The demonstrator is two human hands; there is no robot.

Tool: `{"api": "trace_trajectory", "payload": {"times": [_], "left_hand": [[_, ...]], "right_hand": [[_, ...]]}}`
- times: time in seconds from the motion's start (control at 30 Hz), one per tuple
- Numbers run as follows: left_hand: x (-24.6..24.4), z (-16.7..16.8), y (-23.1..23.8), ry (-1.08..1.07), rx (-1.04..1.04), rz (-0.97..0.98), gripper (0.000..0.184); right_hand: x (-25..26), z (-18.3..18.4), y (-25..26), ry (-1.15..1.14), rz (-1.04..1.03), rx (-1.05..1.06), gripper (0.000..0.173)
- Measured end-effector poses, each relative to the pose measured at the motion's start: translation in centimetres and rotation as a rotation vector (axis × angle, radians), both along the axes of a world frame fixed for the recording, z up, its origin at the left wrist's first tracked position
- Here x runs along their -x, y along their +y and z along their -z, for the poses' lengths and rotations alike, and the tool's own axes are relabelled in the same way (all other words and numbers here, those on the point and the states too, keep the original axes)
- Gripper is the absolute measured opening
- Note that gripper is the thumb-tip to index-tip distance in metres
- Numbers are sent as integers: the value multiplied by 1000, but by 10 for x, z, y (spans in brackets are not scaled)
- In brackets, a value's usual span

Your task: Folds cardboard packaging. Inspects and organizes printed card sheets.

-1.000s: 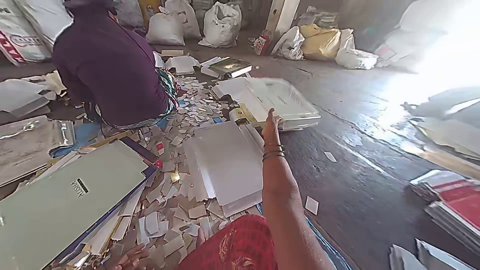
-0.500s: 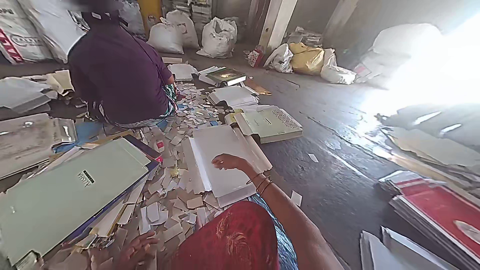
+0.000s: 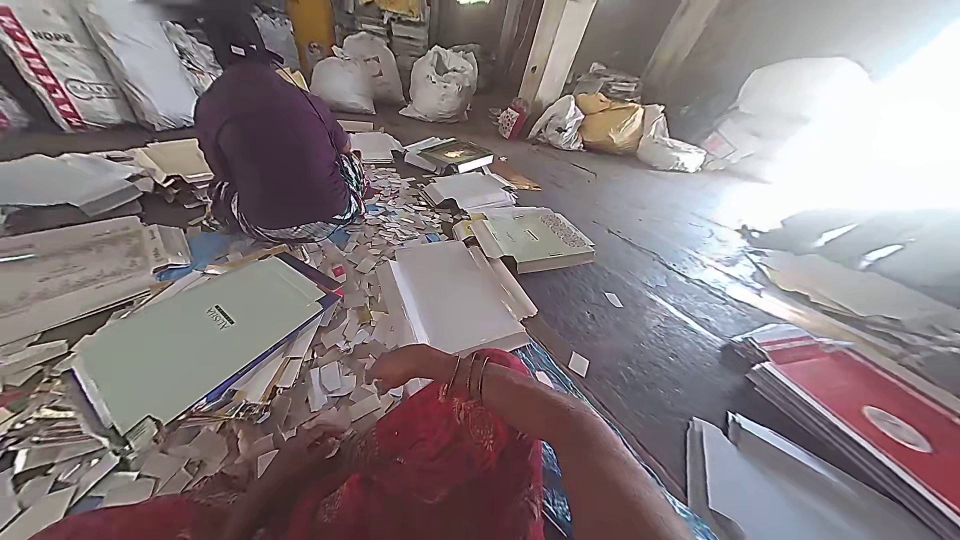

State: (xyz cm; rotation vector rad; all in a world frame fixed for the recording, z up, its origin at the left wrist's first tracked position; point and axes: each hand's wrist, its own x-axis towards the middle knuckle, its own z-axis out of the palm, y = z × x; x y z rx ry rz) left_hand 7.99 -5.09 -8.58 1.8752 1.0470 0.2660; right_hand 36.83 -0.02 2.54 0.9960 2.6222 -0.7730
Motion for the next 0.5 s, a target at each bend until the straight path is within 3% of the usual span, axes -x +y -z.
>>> {"api": "trace_trajectory", "payload": {"times": [0.1,0.3,0.5], "left_hand": [[-2,-5,-9,97,-126,98,32],[-4,-9,-15,283,-120,74,54],[-13,-19,-20,373,-92,49,63]], "right_hand": [[0,0,-14,38,0,-18,32],[-56,-57,-67,111,343,-84,34],[-147,-87,-129,97,690,-132,59]]}}
